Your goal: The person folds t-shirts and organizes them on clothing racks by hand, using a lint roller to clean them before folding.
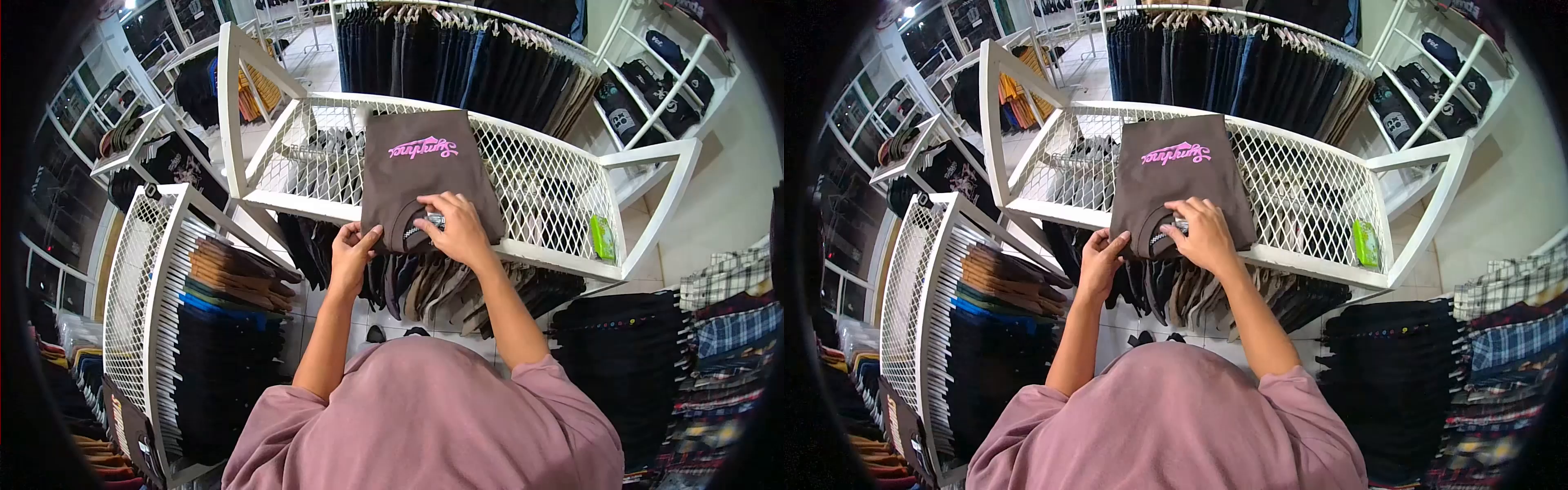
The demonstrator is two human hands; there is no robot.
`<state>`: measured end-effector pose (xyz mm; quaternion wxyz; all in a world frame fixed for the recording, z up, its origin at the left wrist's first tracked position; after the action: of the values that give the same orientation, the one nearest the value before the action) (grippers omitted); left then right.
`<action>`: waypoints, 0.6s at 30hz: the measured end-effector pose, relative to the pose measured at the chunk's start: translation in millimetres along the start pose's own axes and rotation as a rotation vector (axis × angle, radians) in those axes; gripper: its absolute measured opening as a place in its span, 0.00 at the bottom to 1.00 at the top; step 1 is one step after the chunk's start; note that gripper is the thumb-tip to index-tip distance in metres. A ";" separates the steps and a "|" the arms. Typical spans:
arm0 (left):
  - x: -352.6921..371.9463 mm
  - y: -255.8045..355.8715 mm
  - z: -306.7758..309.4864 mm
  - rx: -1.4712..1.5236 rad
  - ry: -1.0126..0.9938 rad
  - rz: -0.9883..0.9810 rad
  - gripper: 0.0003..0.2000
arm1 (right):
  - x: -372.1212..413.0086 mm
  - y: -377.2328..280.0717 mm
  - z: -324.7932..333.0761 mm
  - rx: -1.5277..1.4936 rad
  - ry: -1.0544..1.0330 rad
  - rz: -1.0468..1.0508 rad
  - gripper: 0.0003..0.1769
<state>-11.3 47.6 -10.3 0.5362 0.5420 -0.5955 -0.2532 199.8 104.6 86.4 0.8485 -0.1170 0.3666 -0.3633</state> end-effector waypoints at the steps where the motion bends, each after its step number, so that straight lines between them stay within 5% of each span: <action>1: 2.3 1.7 -2.1 -0.003 0.020 -0.006 0.16 | 1.7 5.0 -3.6 -0.038 -0.067 -0.030 0.17; 9: 9.5 8.6 0.1 0.083 0.040 0.040 0.10 | 12.9 35.3 37.7 -0.475 -0.438 -0.251 0.10; 12: 8.5 7.2 2.0 0.043 0.038 0.046 0.11 | 4.5 59.7 48.3 -0.601 -0.169 -0.428 0.13; 15: 2.5 3.6 6.3 -0.020 0.020 0.042 0.11 | 18.2 78.1 56.8 0.208 0.073 -0.427 0.22; 18: 4.8 3.7 5.7 -0.018 0.018 0.080 0.14 | 56.9 64.4 66.2 0.438 0.094 -0.557 0.23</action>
<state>-17.0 42.7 -6.9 0.5558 0.5153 -0.6097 -0.2321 307.4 105.8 72.5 0.7040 -0.0109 0.2730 -0.6555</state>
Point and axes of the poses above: each hand's wrist, its own x-axis away from the middle knuckle, its own z-axis out of the back of the hand, y = z × x, the point moved 5 cm from there along -x, towards the middle knuckle, and after that the axes turned 10 degrees about z, right-handed, at the moved point
